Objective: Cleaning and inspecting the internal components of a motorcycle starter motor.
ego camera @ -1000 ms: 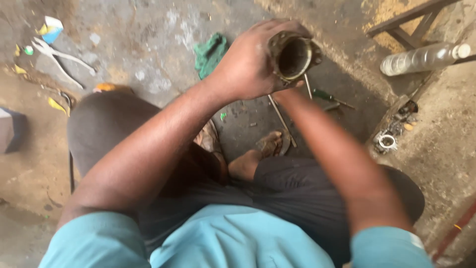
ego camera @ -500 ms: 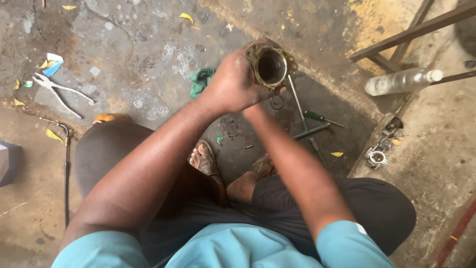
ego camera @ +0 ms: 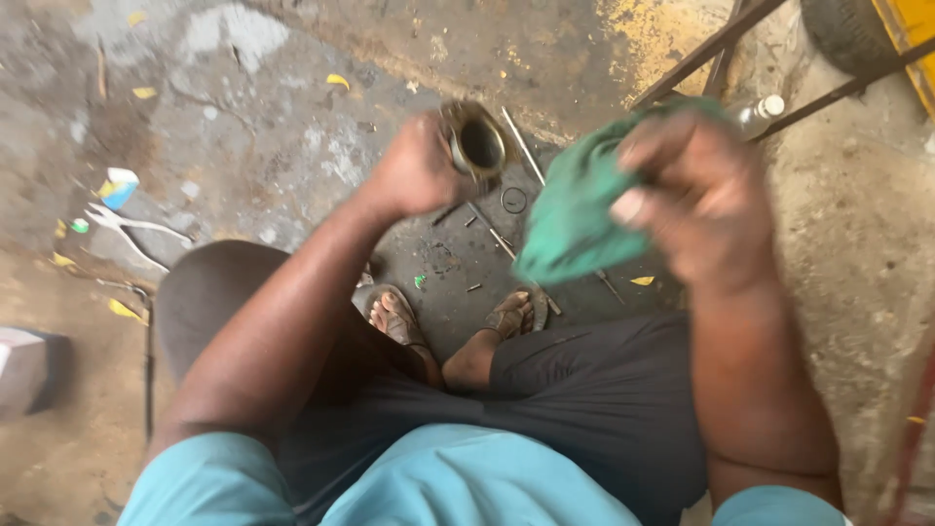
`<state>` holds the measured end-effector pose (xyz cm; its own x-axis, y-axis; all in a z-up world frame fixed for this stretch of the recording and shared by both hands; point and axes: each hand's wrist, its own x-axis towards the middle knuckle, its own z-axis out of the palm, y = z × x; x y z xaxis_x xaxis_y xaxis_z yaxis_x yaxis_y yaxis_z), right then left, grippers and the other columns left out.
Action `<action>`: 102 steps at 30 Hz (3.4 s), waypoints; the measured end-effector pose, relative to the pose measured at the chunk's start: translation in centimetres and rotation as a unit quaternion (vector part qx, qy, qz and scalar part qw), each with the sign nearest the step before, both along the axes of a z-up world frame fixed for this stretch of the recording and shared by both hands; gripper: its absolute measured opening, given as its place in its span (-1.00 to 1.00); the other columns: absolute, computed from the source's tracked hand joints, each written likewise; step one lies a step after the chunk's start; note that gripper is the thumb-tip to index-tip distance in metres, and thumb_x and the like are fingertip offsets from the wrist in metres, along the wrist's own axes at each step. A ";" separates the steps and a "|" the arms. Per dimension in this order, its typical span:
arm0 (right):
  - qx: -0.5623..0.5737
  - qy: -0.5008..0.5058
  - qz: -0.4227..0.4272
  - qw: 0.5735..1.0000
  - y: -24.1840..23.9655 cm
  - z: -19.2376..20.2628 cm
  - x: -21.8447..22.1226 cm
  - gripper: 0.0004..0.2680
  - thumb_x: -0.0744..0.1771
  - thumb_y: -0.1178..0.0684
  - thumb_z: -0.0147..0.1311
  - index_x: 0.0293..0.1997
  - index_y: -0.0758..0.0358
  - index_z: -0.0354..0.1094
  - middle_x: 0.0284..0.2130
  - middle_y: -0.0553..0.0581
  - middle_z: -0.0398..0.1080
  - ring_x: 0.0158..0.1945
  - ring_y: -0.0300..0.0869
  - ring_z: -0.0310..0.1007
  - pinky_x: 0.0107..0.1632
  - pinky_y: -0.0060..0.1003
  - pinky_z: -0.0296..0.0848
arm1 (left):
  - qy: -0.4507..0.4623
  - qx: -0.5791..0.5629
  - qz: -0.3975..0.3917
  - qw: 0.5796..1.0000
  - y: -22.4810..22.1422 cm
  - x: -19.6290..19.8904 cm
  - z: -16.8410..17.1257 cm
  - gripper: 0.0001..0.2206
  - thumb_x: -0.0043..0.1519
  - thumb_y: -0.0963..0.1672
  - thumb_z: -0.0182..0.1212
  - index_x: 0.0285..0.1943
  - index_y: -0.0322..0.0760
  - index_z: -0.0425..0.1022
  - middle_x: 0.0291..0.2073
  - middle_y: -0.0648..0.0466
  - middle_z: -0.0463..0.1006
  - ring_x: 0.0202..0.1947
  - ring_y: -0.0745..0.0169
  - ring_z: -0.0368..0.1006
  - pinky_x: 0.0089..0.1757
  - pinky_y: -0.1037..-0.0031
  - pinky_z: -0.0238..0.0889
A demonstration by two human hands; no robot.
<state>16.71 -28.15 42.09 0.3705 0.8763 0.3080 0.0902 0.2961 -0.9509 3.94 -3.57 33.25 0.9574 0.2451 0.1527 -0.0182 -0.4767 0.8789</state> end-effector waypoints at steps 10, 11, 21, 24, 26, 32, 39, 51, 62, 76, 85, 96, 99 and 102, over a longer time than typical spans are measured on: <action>-0.039 -0.498 -0.106 0.860 2.8 -5.0 -6.1 -0.65 0.48 -0.07 -0.18 0.49 0.12 0.11 0.41 0.15 0.24 0.54 0.02 0.11 0.56 0.11 -0.13 | -0.177 -0.070 -0.173 0.966 -3.5 -1.3 1.3 -0.42 0.07 -0.04 0.47 0.23 -0.37 0.40 0.05 -0.07 0.58 0.06 0.01 0.59 0.11 0.29 0.49; -0.038 -0.495 -0.108 0.861 2.9 -5.3 -6.0 -0.65 0.48 -0.07 -0.18 0.49 0.12 0.11 0.41 0.15 0.24 0.54 0.02 0.11 0.56 0.11 -0.13 | -0.174 -0.069 -0.175 0.967 -3.5 -1.1 0.4 -0.42 0.07 -0.04 0.47 0.23 -0.37 0.40 0.05 -0.07 0.58 0.06 0.01 0.59 0.11 0.29 0.49; -0.121 -0.439 -0.200 0.868 5.3 -7.8 -5.3 -0.58 0.51 -0.10 -0.32 0.59 0.23 -0.13 0.53 0.30 0.01 0.61 0.12 -0.06 0.59 0.16 -0.11 | -0.095 0.102 0.134 0.981 -4.5 -0.1 -2.0 -0.74 0.14 -0.07 0.34 -0.13 -0.33 0.48 -0.30 -0.13 0.60 -0.27 -0.15 0.61 -0.19 0.14 0.48; -0.127 -0.482 -0.229 0.836 5.4 -8.2 -5.4 -0.57 0.51 -0.10 -0.28 0.56 0.34 -0.10 0.48 0.39 0.05 0.52 0.18 0.11 0.48 0.15 0.15 | -0.106 0.142 0.177 0.968 -4.6 -0.3 -1.3 -0.72 0.14 -0.09 0.32 -0.05 -0.34 0.49 -0.25 -0.16 0.59 -0.23 -0.21 0.59 -0.17 0.12 0.46; -0.131 -0.510 -0.246 0.814 5.2 -8.1 -5.6 -0.57 0.51 -0.09 -0.25 0.53 0.39 -0.06 0.44 0.44 0.10 0.45 0.21 0.23 0.40 0.13 0.31 | -0.118 0.160 0.185 0.962 -4.6 -0.4 -1.4 -0.70 0.14 -0.10 0.31 0.00 -0.34 0.50 -0.21 -0.17 0.59 -0.19 -0.25 0.58 -0.15 0.11 0.45; -0.254 -0.500 -0.195 0.804 3.3 -6.0 -3.7 -0.72 0.45 -0.11 -0.03 0.07 0.37 0.36 -0.14 0.38 0.51 -0.32 0.04 0.59 -0.28 -0.12 0.56 | -0.129 0.211 0.195 0.949 -3.6 -0.1 -0.5 -0.65 0.15 -0.08 0.40 0.06 -0.29 0.50 -0.12 -0.09 0.63 -0.10 -0.14 0.60 -0.07 0.15 0.46; -0.046 0.231 -0.013 0.972 -2.4 -4.3 3.3 -0.83 0.42 -0.01 0.11 -0.28 0.23 0.43 -0.35 0.18 0.55 -0.32 -0.17 0.60 -0.26 -0.25 0.64 | -0.121 0.119 0.091 0.981 -0.9 -0.7 2.1 -0.67 0.07 -0.11 0.51 -0.03 -0.20 0.54 -0.10 0.03 0.65 -0.05 0.09 0.62 0.00 0.28 0.51; -0.162 -0.499 -0.107 0.844 1.9 -4.3 -5.2 -0.52 0.25 -0.11 0.35 0.19 0.27 0.22 -0.20 0.35 0.45 -0.21 0.13 0.51 -0.23 0.02 0.52 | -0.108 0.201 -0.060 0.972 -1.1 -1.3 1.9 -0.56 -0.04 -0.09 0.46 0.04 -0.24 0.55 -0.05 -0.12 0.61 0.01 -0.25 0.51 -0.02 0.11 0.41; -0.143 -0.327 -0.071 0.931 0.6 -3.8 -2.3 -0.87 0.34 -0.02 0.27 -0.17 0.14 0.45 -0.47 0.01 0.52 -0.50 -0.30 0.54 -0.49 -0.37 0.55 | 0.071 0.144 -0.117 0.980 -1.3 -1.7 4.7 -0.50 -0.21 -0.10 0.49 -0.05 -0.21 0.52 -0.29 -0.12 0.62 -0.24 -0.20 0.56 -0.20 0.12 0.42; 0.007 0.312 0.023 0.950 2.7 -3.9 -4.2 -0.41 0.24 -0.14 0.31 0.35 0.26 0.11 0.13 0.20 0.36 0.20 -0.12 0.42 0.25 -0.21 0.48 | 0.034 0.135 -0.112 0.984 -1.2 -0.9 0.4 -0.54 -0.15 -0.10 0.53 -0.06 -0.24 0.53 -0.27 -0.07 0.64 -0.23 -0.11 0.59 -0.19 0.19 0.43; -0.071 0.218 -0.174 0.958 0.4 -5.8 1.1 -0.78 0.32 0.23 0.22 0.06 0.35 0.41 -0.17 0.15 0.55 -0.11 -0.16 0.53 0.03 -0.21 0.54 | 0.125 0.140 -0.107 0.976 -1.5 -0.8 2.0 -0.66 -0.14 -0.14 0.43 -0.16 -0.20 0.56 -0.31 -0.03 0.65 -0.24 -0.03 0.62 -0.19 0.22 0.46; -0.317 -0.233 -0.165 0.904 -0.5 -1.5 1.2 -0.68 0.38 0.17 0.11 0.31 0.10 0.36 -0.37 0.04 0.56 -0.47 -0.32 0.44 -0.43 -0.39 0.47 | 0.131 0.143 -0.087 0.977 -1.2 -0.8 1.9 -0.64 -0.14 -0.10 0.46 -0.15 -0.16 0.56 -0.31 -0.02 0.66 -0.25 -0.03 0.62 -0.19 0.22 0.47; -0.256 -0.224 -0.127 0.932 0.0 -1.2 0.6 -0.67 0.37 0.20 0.11 0.32 0.13 0.32 -0.32 0.02 0.57 -0.41 -0.36 0.51 -0.35 -0.43 0.56 | 0.139 0.105 -0.089 0.981 -1.2 -0.8 2.3 -0.51 -0.14 -0.11 0.48 0.01 -0.19 0.48 -0.26 -0.02 0.67 -0.21 0.04 0.64 -0.14 0.28 0.49; -0.297 -0.231 -0.132 0.917 0.3 -1.7 0.4 -0.67 0.35 0.18 0.12 0.29 0.07 0.34 -0.28 0.03 0.58 -0.36 -0.29 0.55 -0.28 -0.34 0.58 | 0.125 0.026 -0.109 0.986 -1.3 -0.7 2.9 -0.25 -0.17 -0.14 0.51 0.28 -0.21 0.29 -0.14 -0.01 0.66 -0.10 0.10 0.63 -0.05 0.32 0.46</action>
<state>17.15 -27.81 40.39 0.5441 0.8389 -0.0162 0.5182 -0.3511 -0.7799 3.23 -4.87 36.11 0.9957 0.0282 -0.0883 0.0898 -0.5300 0.8432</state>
